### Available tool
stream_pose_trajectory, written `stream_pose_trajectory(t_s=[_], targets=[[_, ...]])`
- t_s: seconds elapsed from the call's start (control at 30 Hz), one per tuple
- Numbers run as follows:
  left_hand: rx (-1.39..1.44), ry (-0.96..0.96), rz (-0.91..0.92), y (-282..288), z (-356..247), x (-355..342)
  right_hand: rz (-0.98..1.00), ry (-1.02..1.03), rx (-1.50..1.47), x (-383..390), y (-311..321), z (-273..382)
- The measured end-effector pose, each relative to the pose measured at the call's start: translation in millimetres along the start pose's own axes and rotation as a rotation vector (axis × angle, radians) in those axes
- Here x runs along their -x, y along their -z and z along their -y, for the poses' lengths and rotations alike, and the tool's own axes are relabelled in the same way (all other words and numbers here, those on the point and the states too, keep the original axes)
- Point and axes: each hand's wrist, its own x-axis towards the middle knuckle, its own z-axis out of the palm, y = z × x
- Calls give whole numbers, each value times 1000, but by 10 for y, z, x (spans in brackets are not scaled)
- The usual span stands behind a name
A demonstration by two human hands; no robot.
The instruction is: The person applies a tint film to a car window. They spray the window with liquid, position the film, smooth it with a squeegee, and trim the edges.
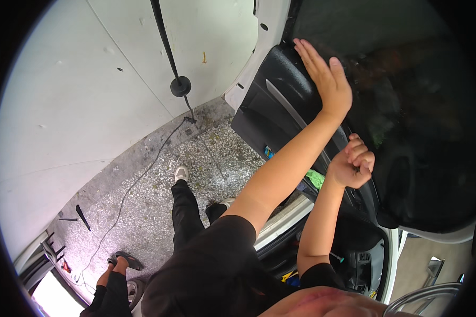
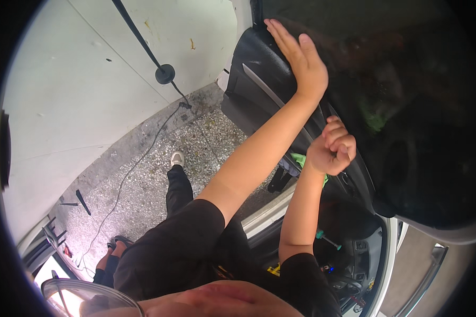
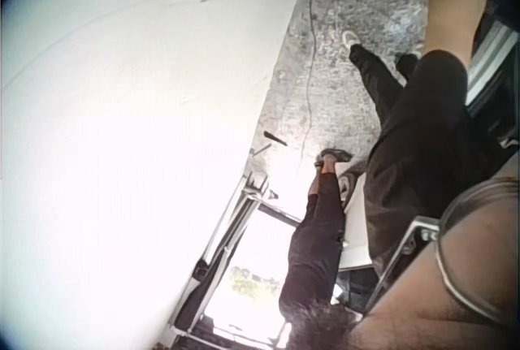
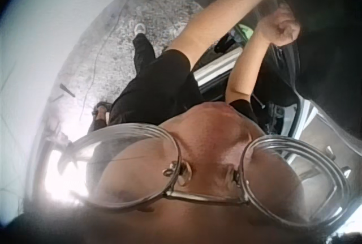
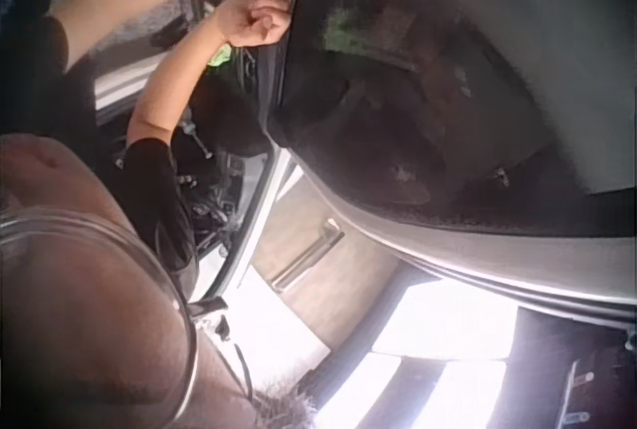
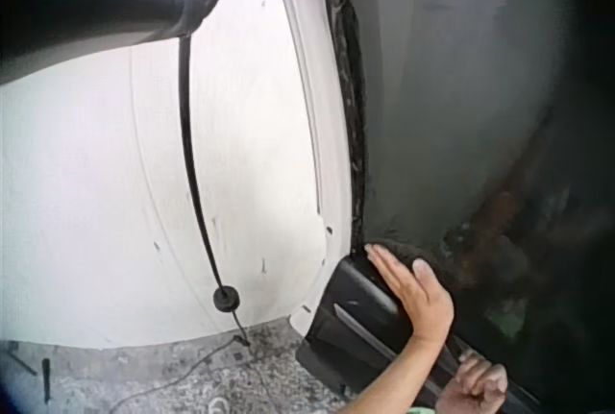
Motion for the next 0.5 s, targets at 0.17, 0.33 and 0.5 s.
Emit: stream_pose_trajectory(t_s=[0.17, 0.33, 0.5], targets=[[-5, 58, 32, -66, -47, -40, 7, -15, 5, 9, 34, -15], [7, 71, 57, -87, -36, -4, -23, -25, 26, 24, 40, -24], [4, 55, 69, -69, -37, 2, -14, -25, 27, 31, 13, -12]])
